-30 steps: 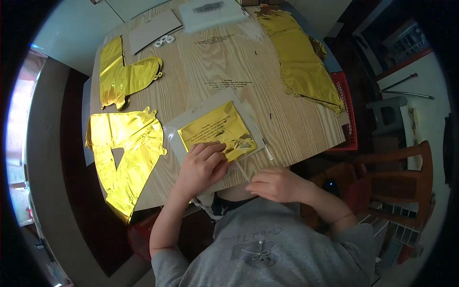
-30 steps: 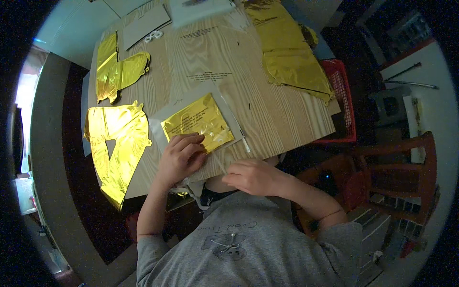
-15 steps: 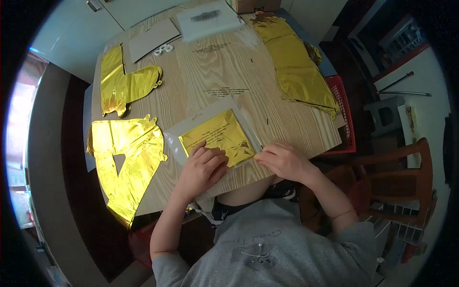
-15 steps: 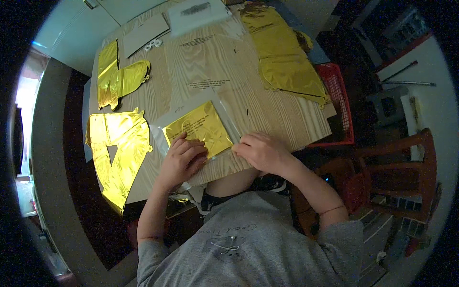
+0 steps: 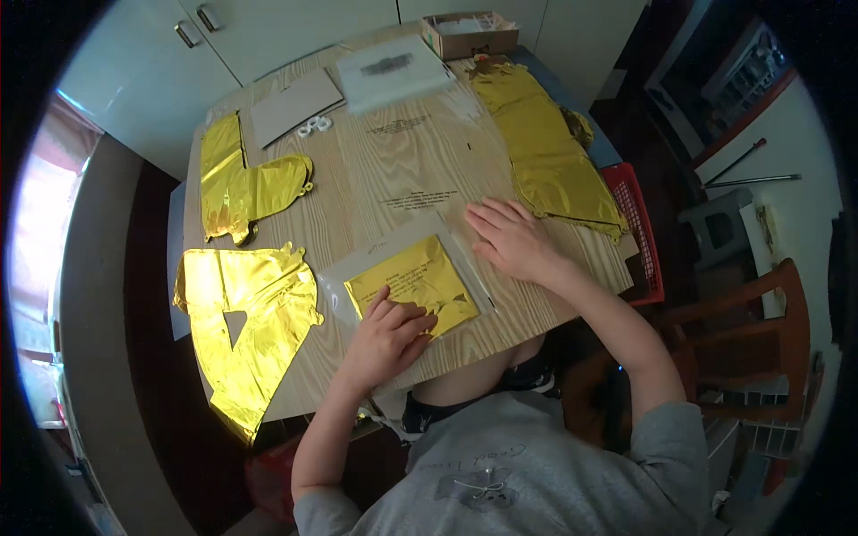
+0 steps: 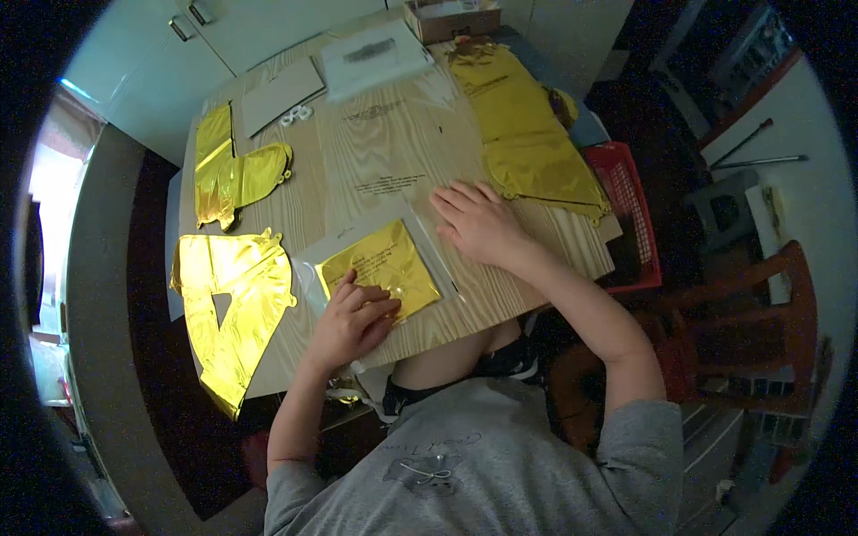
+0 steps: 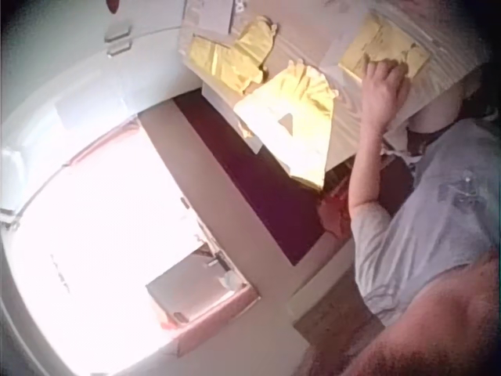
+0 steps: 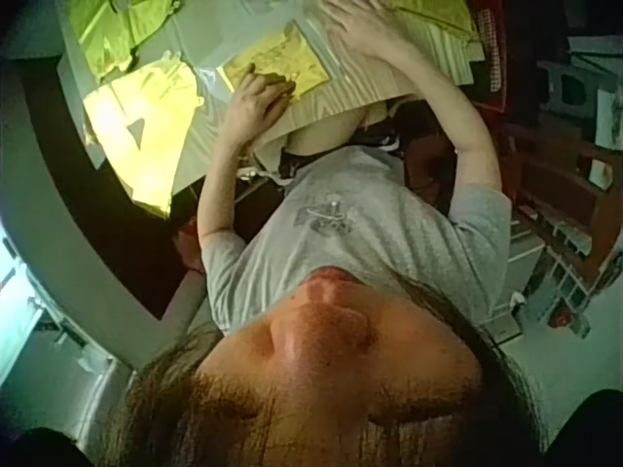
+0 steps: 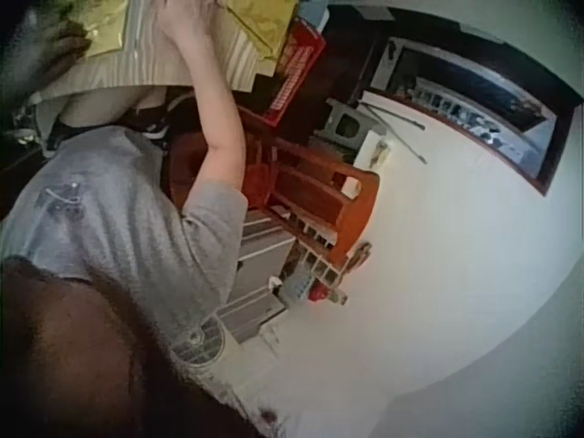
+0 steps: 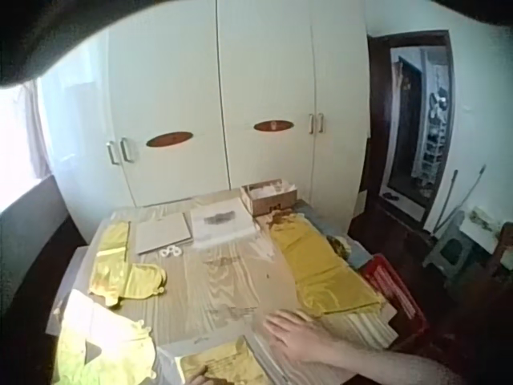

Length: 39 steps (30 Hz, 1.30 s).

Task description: Folding and organizing gold foil balloons at a workstation.

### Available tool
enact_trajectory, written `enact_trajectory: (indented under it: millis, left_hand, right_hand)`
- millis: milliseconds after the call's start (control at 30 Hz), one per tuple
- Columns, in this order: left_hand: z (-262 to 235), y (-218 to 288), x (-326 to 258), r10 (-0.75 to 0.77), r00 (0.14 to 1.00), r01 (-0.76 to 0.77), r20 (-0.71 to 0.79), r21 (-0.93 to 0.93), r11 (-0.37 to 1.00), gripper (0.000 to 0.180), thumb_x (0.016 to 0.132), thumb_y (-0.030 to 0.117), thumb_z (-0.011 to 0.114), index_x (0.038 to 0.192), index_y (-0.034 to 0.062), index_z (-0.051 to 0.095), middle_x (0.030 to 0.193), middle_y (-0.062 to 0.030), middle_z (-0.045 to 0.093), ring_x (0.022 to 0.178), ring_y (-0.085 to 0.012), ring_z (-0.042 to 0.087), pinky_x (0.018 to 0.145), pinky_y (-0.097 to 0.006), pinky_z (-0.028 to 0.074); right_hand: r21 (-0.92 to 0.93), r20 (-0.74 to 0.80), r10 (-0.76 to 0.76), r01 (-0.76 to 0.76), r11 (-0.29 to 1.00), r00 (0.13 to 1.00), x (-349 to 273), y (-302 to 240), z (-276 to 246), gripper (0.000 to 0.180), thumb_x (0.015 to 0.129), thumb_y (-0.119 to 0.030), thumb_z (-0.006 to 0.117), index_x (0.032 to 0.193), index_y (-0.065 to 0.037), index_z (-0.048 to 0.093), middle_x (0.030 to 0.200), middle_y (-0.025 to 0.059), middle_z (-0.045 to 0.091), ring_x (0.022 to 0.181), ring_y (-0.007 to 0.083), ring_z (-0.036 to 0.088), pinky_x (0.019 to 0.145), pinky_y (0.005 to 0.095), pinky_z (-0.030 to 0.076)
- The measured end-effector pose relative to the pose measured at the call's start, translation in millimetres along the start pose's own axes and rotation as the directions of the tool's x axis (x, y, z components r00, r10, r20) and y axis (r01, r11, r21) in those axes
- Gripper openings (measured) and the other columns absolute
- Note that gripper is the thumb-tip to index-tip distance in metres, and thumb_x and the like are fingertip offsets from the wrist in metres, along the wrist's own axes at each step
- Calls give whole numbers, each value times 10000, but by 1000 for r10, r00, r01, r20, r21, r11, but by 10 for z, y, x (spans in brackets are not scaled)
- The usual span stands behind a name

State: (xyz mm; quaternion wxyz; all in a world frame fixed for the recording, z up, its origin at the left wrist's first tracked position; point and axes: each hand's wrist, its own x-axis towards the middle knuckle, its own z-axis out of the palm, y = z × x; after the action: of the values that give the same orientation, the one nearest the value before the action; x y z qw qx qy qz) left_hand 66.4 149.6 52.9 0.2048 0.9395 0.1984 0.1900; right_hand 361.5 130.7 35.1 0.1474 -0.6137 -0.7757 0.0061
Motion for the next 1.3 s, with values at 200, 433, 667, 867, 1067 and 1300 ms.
enact_trajectory:
  millis: [200,433,667,867,1067,1300]
  left_hand:
    - [32,-22,-20,40,998,-41,-41,-20,999,265,766,184,727,1023,132,690,994,-32,622,996,-229,581,1070,-489,360]
    - [5,-9,-18,20,1000,-21,-11,-30,999,263,773,180,713,1031,133,688,1001,-33,623,1006,-231,580,1077,-483,357]
    - [-7,1,-11,24,1000,-24,-9,-38,999,253,784,189,708,1029,134,685,1013,-37,626,1011,-233,585,1076,-485,358]
    - [-3,-16,-40,26,999,-27,-21,-44,999,255,787,183,713,1032,119,681,1013,-56,630,999,-251,597,1050,-477,385]
    - [-346,-353,199,-181,980,170,-87,-119,978,331,791,192,706,1072,31,641,1092,-161,618,1004,-351,593,885,-437,481]
    - [-675,-1494,1382,-680,720,675,-141,374,636,641,788,454,663,1213,-14,553,1278,-219,521,1200,-403,466,968,-491,419]
  right_hand:
    - [-52,-5,44,-44,998,999,380,200,162,489,970,-328,441,1368,-45,466,1442,80,439,1355,273,358,1127,469,251]
    - [-36,-10,90,-90,995,996,835,442,264,457,972,-317,425,1363,-86,475,1450,72,425,1361,278,349,1113,479,271]
    - [140,-170,224,-202,969,960,1202,637,416,524,890,-367,575,1322,-83,488,1406,128,434,1315,329,383,1080,485,309]
    - [-48,-114,469,-476,878,876,1584,434,194,524,857,-394,614,1279,-105,497,1299,147,479,1230,336,428,1021,491,349]
    - [63,-376,360,-364,929,854,1613,478,505,354,864,-327,611,1122,-86,578,1162,134,526,1138,329,466,945,514,380]
    - [7,-399,269,-290,957,877,1572,586,560,300,891,-296,529,1124,-126,614,1224,65,586,1231,282,457,1003,508,355]
